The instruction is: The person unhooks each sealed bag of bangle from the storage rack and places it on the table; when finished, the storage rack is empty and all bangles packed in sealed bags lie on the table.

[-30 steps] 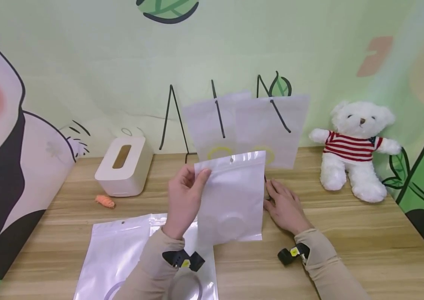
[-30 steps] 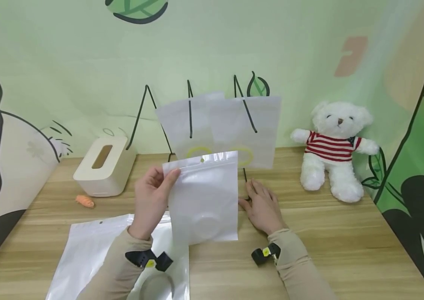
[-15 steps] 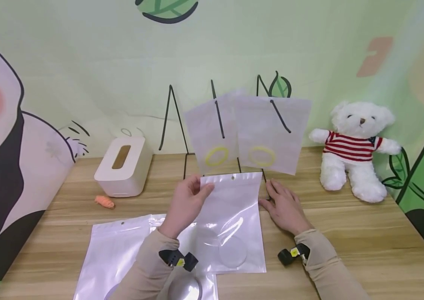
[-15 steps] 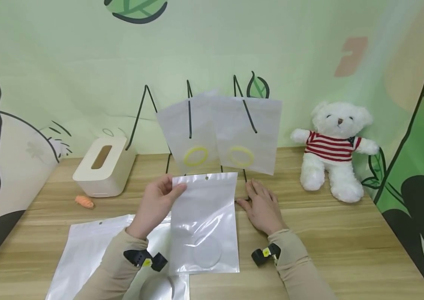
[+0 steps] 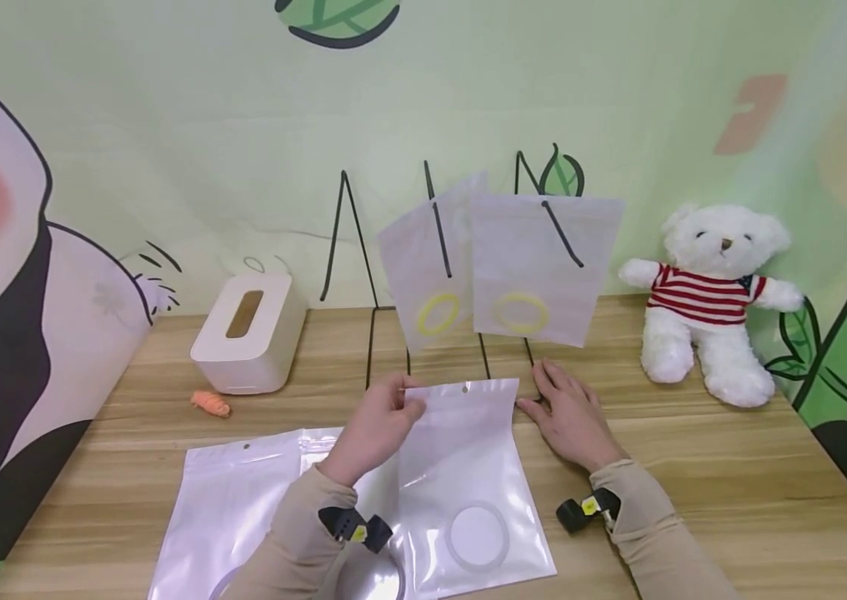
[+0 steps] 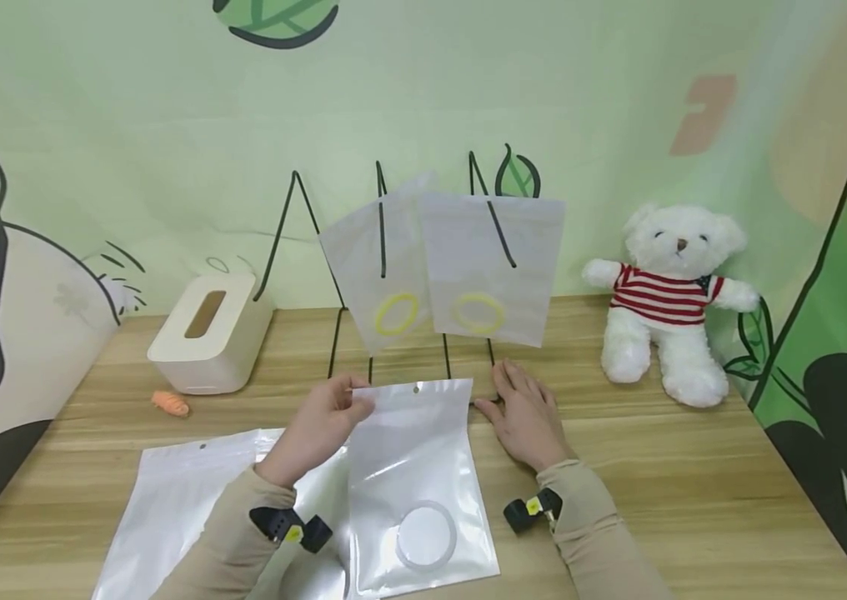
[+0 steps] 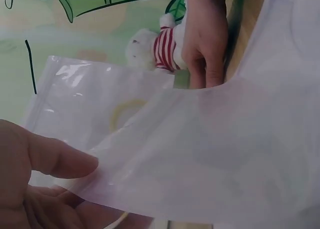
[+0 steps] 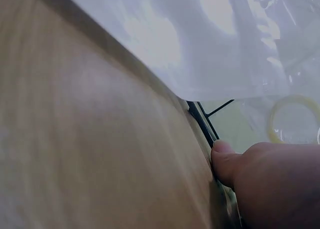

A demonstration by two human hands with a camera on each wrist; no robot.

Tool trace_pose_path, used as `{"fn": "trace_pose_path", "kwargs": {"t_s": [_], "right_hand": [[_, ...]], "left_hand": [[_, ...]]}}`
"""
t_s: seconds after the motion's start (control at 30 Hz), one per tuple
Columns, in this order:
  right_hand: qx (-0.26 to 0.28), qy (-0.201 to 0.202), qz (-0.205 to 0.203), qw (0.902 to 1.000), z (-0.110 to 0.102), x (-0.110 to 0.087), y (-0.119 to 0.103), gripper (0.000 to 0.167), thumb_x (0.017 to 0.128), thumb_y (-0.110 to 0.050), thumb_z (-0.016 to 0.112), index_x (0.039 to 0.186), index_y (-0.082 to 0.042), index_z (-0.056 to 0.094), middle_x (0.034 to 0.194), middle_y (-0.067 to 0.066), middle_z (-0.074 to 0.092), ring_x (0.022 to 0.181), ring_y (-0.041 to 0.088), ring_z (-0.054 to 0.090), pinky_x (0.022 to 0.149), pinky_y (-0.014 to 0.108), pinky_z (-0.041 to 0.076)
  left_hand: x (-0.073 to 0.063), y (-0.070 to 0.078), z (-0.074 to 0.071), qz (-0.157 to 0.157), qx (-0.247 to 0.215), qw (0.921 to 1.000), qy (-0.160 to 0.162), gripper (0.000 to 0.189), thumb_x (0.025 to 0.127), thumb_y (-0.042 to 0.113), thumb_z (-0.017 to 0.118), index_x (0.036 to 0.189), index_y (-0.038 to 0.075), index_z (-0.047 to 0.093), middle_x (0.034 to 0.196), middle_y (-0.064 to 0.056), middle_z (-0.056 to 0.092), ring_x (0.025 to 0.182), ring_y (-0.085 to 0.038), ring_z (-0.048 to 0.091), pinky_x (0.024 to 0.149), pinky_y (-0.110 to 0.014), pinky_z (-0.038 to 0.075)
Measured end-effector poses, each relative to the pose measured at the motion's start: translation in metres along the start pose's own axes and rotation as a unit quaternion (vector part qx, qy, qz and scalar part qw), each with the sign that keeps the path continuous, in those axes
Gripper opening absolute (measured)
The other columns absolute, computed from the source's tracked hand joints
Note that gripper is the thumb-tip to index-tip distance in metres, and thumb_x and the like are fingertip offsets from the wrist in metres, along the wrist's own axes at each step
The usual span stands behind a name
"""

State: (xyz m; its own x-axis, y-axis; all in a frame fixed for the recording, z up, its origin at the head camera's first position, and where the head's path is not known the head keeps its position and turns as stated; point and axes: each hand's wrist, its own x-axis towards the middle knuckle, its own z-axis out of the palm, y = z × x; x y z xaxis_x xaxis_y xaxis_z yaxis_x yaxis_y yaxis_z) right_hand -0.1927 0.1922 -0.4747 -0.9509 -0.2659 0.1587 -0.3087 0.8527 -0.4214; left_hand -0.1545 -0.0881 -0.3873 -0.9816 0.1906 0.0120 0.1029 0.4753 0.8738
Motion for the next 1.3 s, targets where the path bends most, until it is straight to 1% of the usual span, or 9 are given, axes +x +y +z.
{"fn": "trace_pose_path", "kwargs": {"t_s": [0.1, 0.33, 0.5, 0.73, 0.87, 1.0, 1.13, 1.23, 1.3], "right_hand": [[-0.002, -0.004, 0.001, 1.0000, 0.000, -0.001, 0.000, 0.064, 0.100, -0.037, 0.052, 0.147, 0.005, 0.035, 0.152, 0.025, 0.031, 0.138, 0.042, 0.029, 0.108, 0.062, 0.021], [0.001, -0.006, -0.001, 1.0000, -0.001, -0.002, -0.001, 0.063, 0.101, -0.035, 0.051, 0.147, 0.004, 0.034, 0.152, 0.025, 0.030, 0.138, 0.042, 0.029, 0.108, 0.063, 0.021], [0.001, 0.000, -0.002, 1.0000, -0.002, -0.003, 0.000, 0.059, 0.100, -0.029, 0.053, 0.146, 0.004, 0.036, 0.152, 0.024, 0.031, 0.137, 0.042, 0.030, 0.107, 0.064, 0.022], [0.000, -0.004, 0.001, 1.0000, -0.001, -0.004, 0.001, 0.063, 0.100, -0.034, 0.052, 0.146, 0.005, 0.034, 0.152, 0.025, 0.030, 0.139, 0.042, 0.028, 0.108, 0.063, 0.021], [0.000, -0.005, 0.002, 1.0000, 0.000, -0.003, 0.001, 0.065, 0.101, -0.037, 0.051, 0.147, 0.005, 0.034, 0.153, 0.025, 0.029, 0.139, 0.041, 0.028, 0.109, 0.062, 0.020], [0.002, -0.006, 0.001, 1.0000, -0.001, -0.002, -0.001, 0.065, 0.101, -0.037, 0.051, 0.147, 0.005, 0.034, 0.153, 0.025, 0.029, 0.139, 0.041, 0.028, 0.109, 0.062, 0.020], [0.004, -0.010, 0.003, 0.9999, -0.002, -0.002, -0.002, 0.065, 0.101, -0.038, 0.050, 0.147, 0.004, 0.033, 0.153, 0.024, 0.029, 0.140, 0.041, 0.027, 0.109, 0.062, 0.020], [0.006, -0.011, 0.004, 0.9999, -0.002, -0.002, -0.001, 0.065, 0.101, -0.038, 0.050, 0.148, 0.004, 0.033, 0.153, 0.024, 0.028, 0.140, 0.041, 0.027, 0.109, 0.062, 0.019], [0.008, -0.013, 0.005, 0.9999, -0.003, -0.002, -0.001, 0.065, 0.101, -0.038, 0.050, 0.148, 0.004, 0.033, 0.154, 0.024, 0.028, 0.140, 0.041, 0.026, 0.109, 0.062, 0.019]], "left_hand": [[0.000, -0.006, 0.003, -0.003, 0.009, 0.9997, -0.021, 0.015, 0.091, 0.005, 0.056, 0.103, -0.001, 0.062, 0.076, -0.003, 0.057, 0.065, -0.015, 0.048, 0.058, -0.028, 0.041], [-0.001, -0.014, 0.006, 0.028, 0.052, 0.9972, -0.046, 0.009, 0.088, 0.003, 0.060, 0.090, 0.000, 0.068, 0.084, -0.004, 0.064, 0.075, -0.016, 0.055, 0.068, -0.031, 0.048], [0.001, -0.017, 0.008, 0.035, 0.082, 0.9941, -0.060, 0.012, 0.089, 0.001, 0.059, 0.089, -0.003, 0.070, 0.078, -0.004, 0.063, 0.070, -0.015, 0.052, 0.063, -0.029, 0.046], [0.002, -0.024, 0.011, 0.037, 0.127, 0.9881, -0.079, 0.017, 0.089, -0.003, 0.056, 0.095, -0.005, 0.071, 0.075, -0.005, 0.060, 0.060, -0.011, 0.046, 0.052, -0.023, 0.039], [0.003, -0.025, 0.013, 0.047, 0.159, 0.9829, -0.080, 0.018, 0.088, -0.003, 0.057, 0.098, -0.005, 0.072, 0.080, -0.006, 0.063, 0.062, -0.012, 0.047, 0.053, -0.023, 0.040], [0.004, -0.025, 0.013, 0.032, 0.169, 0.9817, -0.082, 0.024, 0.088, -0.003, 0.056, 0.106, -0.005, 0.071, 0.085, -0.008, 0.065, 0.062, -0.013, 0.048, 0.054, -0.024, 0.041], [0.005, -0.026, 0.014, 0.008, 0.166, 0.9824, -0.085, 0.029, 0.089, -0.001, 0.058, 0.116, -0.006, 0.066, 0.104, -0.017, 0.068, 0.079, -0.021, 0.063, 0.066, -0.031, 0.052], [0.005, -0.027, 0.015, 0.008, 0.171, 0.9820, -0.079, 0.029, 0.090, 0.003, 0.060, 0.117, -0.006, 0.065, 0.117, -0.023, 0.062, 0.096, -0.029, 0.064, 0.077, -0.038, 0.054], [0.006, -0.027, 0.016, 0.011, 0.176, 0.9816, -0.072, 0.029, 0.091, 0.004, 0.060, 0.117, -0.006, 0.065, 0.118, -0.024, 0.060, 0.097, -0.031, 0.062, 0.079, -0.040, 0.053]]}}
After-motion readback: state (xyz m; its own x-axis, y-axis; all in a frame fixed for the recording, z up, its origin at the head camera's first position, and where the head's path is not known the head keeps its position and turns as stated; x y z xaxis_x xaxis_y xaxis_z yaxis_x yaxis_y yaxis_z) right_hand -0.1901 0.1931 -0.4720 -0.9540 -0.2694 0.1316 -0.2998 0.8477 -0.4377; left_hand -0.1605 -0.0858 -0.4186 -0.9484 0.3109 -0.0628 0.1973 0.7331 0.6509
